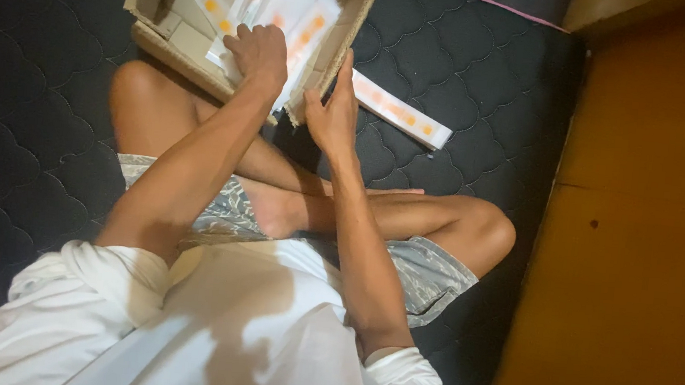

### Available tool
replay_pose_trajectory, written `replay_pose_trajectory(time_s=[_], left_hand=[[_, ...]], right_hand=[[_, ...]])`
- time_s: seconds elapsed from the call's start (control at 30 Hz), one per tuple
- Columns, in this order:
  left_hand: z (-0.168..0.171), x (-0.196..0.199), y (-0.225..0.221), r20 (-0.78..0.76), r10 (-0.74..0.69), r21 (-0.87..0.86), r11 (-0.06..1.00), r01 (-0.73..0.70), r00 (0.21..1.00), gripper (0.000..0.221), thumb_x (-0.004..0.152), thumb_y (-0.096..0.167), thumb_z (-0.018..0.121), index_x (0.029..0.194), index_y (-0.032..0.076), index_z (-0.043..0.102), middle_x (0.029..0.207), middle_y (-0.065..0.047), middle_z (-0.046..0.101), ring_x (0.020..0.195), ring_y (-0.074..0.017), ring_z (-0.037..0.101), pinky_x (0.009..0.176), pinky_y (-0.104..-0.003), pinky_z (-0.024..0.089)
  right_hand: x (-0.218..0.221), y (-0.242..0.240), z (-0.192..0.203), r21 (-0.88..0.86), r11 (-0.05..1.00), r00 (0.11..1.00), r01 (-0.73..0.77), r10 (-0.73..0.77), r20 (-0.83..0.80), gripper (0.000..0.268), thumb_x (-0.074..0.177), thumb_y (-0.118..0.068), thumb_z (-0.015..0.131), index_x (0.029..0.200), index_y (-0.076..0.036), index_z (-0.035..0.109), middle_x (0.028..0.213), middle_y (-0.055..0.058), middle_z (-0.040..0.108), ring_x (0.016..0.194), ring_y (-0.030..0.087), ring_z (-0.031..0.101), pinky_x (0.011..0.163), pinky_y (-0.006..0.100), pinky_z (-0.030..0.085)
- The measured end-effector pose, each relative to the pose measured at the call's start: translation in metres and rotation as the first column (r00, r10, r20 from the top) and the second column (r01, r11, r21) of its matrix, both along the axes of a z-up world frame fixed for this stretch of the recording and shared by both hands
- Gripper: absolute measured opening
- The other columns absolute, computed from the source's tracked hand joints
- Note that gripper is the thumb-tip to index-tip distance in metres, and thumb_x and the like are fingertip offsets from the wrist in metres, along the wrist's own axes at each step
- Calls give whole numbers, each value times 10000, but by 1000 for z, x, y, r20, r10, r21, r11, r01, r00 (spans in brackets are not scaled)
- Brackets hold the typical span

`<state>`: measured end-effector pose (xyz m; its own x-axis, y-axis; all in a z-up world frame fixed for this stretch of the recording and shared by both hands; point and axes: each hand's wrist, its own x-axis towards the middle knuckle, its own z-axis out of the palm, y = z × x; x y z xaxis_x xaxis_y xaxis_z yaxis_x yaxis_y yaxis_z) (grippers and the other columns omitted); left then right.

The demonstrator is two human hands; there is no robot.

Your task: Sorting and inspecting individual paper strips from a cardboard box

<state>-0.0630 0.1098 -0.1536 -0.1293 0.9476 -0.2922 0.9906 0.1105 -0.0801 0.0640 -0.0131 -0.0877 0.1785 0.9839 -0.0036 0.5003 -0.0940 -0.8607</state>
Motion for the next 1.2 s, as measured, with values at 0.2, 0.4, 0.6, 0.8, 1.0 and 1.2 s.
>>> replay_pose_trajectory(time_s=[0.2, 0.4, 0.6, 0.8, 1.0, 1.2], left_hand=[[-2, 2, -7, 74, -56, -3, 998, 56, 996, 599, 835, 521, 820, 1240, 138, 603, 1231, -102, 579, 1104, -331, 545, 830, -503, 450], [21, 7, -6, -68, -181, -109, 979, 173, 981, 282, 914, 150, 693, 1187, 218, 709, 1280, -88, 596, 1185, -358, 492, 926, -555, 423], [59, -7, -14, 151, -338, -335, 867, 370, 929, 205, 947, 292, 756, 1005, 96, 755, 1356, -175, 551, 1286, -413, 423, 1074, -613, 312], [30, -17, -7, -102, -471, -326, 848, 418, 876, 262, 869, 154, 643, 1069, 260, 775, 1242, -82, 579, 1210, -330, 449, 971, -458, 301], [78, -15, 19, 136, -300, -421, 845, 329, 944, 175, 718, 187, 770, 767, 354, 786, 918, -21, 772, 1128, -302, 618, 1062, -544, 181], [170, -44, 16, 679, -375, 104, 900, 422, 632, 204, 1002, 356, 762, 920, 175, 809, 738, -32, 745, 684, -154, 697, 664, -367, 489]], right_hand=[[0, 2, -7, 3, 999, 999, -39, 39, -33, 864, 919, -220, 544, 1622, 9, 96, 1687, 253, 235, 1550, 409, 305, 1246, 468, 303], [0, 0, 7, -16, 999, 997, -33, 32, -73, 855, 912, -177, 547, 1623, -3, 106, 1684, 239, 259, 1547, 396, 318, 1240, 447, 313], [-2, 5, 9, -61, 998, 997, -32, 27, -75, 843, 919, -181, 557, 1624, -19, 124, 1690, 220, 255, 1554, 387, 303, 1240, 452, 308], [-3, 7, 10, -1, 999, 998, -44, 44, -54, 868, 893, -170, 571, 1617, 14, 128, 1689, 243, 237, 1569, 376, 279, 1268, 441, 276], [-6, 14, 12, 32, 999, 998, -45, 46, -44, 891, 862, -162, 624, 1613, 4, 172, 1679, 240, 280, 1565, 362, 307, 1277, 418, 278], [3, 13, 46, -102, 989, 994, -109, 105, -40, 963, 915, -535, 681, 1636, -169, 158, 1550, 216, 468, 1417, 381, 493, 1060, 424, 457]])
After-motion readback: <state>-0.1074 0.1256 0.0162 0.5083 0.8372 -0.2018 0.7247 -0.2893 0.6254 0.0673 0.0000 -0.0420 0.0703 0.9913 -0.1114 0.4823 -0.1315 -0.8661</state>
